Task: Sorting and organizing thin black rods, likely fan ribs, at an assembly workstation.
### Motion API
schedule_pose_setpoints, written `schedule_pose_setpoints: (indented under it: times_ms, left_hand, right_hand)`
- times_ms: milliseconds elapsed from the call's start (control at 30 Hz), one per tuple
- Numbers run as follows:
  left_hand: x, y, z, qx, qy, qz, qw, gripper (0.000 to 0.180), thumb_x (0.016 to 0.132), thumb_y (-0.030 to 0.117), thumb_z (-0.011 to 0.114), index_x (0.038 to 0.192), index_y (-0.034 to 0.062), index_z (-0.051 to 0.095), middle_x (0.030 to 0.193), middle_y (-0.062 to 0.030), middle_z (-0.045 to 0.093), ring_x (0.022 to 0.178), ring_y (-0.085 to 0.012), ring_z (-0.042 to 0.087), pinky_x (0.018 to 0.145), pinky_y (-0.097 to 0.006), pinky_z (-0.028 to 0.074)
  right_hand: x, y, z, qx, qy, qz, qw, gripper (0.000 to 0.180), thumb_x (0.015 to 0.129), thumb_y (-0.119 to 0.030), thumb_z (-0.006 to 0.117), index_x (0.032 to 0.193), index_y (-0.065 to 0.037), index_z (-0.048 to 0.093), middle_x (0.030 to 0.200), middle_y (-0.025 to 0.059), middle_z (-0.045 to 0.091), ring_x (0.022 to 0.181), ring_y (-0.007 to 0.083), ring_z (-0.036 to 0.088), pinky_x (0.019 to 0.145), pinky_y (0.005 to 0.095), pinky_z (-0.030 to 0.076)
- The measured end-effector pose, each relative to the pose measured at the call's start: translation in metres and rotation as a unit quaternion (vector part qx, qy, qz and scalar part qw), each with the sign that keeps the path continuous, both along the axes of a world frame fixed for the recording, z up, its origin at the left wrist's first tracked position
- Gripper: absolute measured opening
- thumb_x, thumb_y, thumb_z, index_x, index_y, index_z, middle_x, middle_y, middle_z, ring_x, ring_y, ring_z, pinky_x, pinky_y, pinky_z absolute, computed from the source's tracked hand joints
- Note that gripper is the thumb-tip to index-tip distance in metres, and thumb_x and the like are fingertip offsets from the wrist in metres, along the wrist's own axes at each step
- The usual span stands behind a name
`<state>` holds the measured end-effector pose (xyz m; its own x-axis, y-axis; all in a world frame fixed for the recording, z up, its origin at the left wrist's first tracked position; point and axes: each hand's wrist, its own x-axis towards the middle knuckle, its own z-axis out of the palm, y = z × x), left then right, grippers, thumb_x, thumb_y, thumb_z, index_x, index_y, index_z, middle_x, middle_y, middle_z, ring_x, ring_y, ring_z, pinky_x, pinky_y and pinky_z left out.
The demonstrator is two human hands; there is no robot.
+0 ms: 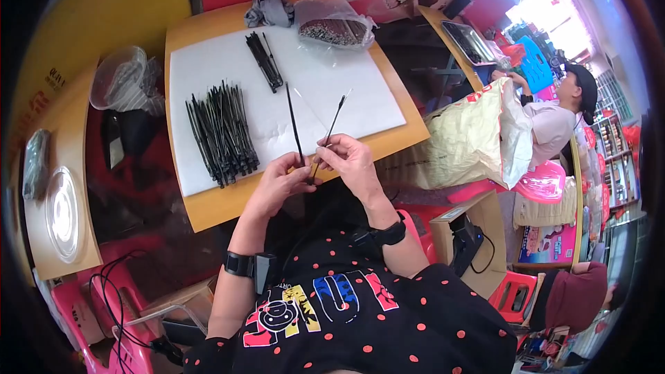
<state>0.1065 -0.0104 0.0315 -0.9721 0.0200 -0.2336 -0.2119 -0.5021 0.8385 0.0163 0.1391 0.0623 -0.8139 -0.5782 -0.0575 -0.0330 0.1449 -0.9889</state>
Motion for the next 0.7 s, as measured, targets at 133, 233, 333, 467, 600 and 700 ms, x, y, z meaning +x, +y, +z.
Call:
schedule_pose_setpoints:
  times_ms: [133, 233, 333, 467, 600, 700]
  left_hand:
    - [0.001, -0.001, 0.002, 0.029, 0.005, -0.003, 1.0, 0.014, 0.091, 0.015, 0.057, 0.097, 0.0037, 0.053, 0.096, -0.0048, 0.058, 0.086, -0.0164, 0.065, 0.071, -0.024, 0.055]
    - [-0.002, 0.001, 0.001, 0.026, 0.02, -0.021, 0.999, 0.013, 0.091, 0.015, 0.058, 0.096, 0.004, 0.053, 0.096, -0.0043, 0.059, 0.087, -0.0156, 0.064, 0.071, -0.023, 0.055]
    - [-0.004, 0.001, -0.002, 0.021, 0.025, -0.036, 0.999, 0.014, 0.09, 0.015, 0.059, 0.098, 0.0038, 0.055, 0.096, -0.0041, 0.059, 0.088, -0.0153, 0.064, 0.072, -0.024, 0.054]
    - [-0.004, 0.0, -0.004, -0.001, 0.021, -0.044, 0.999, 0.019, 0.09, 0.015, 0.059, 0.103, 0.0027, 0.056, 0.099, -0.0047, 0.06, 0.089, -0.0155, 0.064, 0.075, -0.026, 0.054]
    - [-0.002, 0.0, -0.001, -0.008, 0.025, -0.043, 0.999, 0.016, 0.089, 0.015, 0.058, 0.099, 0.0026, 0.055, 0.094, -0.0048, 0.059, 0.088, -0.0167, 0.064, 0.074, -0.026, 0.055]
    - [-0.001, 0.0, 0.003, -0.015, 0.023, -0.049, 0.998, 0.015, 0.089, 0.015, 0.058, 0.096, 0.0025, 0.054, 0.091, -0.0048, 0.057, 0.088, -0.0175, 0.065, 0.073, -0.026, 0.055]
  right_hand:
    - [-0.006, 0.005, -0.004, -0.035, -0.048, 0.009, 0.998, 0.017, 0.088, -0.009, 0.061, 0.102, 0.001, 0.06, 0.082, 0.0065, 0.066, 0.069, 0.0079, 0.061, 0.064, 0.0199, 0.049]
    - [-0.008, 0.011, -0.004, -0.087, -0.129, 0.024, 0.988, 0.019, 0.092, -0.011, 0.054, 0.107, 0.0, 0.057, 0.086, 0.0074, 0.065, 0.068, 0.0089, 0.06, 0.065, 0.0225, 0.051]
    - [-0.013, 0.014, -0.006, -0.139, -0.184, 0.066, 0.971, 0.021, 0.095, -0.013, 0.049, 0.108, 0.001, 0.057, 0.089, 0.0085, 0.065, 0.072, 0.0098, 0.061, 0.068, 0.024, 0.051]
    - [-0.015, 0.015, -0.006, -0.164, -0.187, 0.104, 0.963, 0.024, 0.097, -0.016, 0.045, 0.109, 0.001, 0.058, 0.09, 0.0083, 0.065, 0.076, 0.01, 0.06, 0.071, 0.0234, 0.049]
    - [-0.014, 0.015, -0.011, -0.169, -0.171, 0.087, 0.967, 0.017, 0.093, -0.011, 0.052, 0.105, 0.0, 0.059, 0.089, 0.009, 0.066, 0.074, 0.0108, 0.061, 0.069, 0.0232, 0.05]
    - [-0.015, 0.016, -0.015, -0.177, -0.17, 0.074, 0.967, 0.016, 0.09, -0.009, 0.056, 0.103, 0.0, 0.059, 0.089, 0.0089, 0.066, 0.073, 0.0109, 0.061, 0.067, 0.023, 0.05]
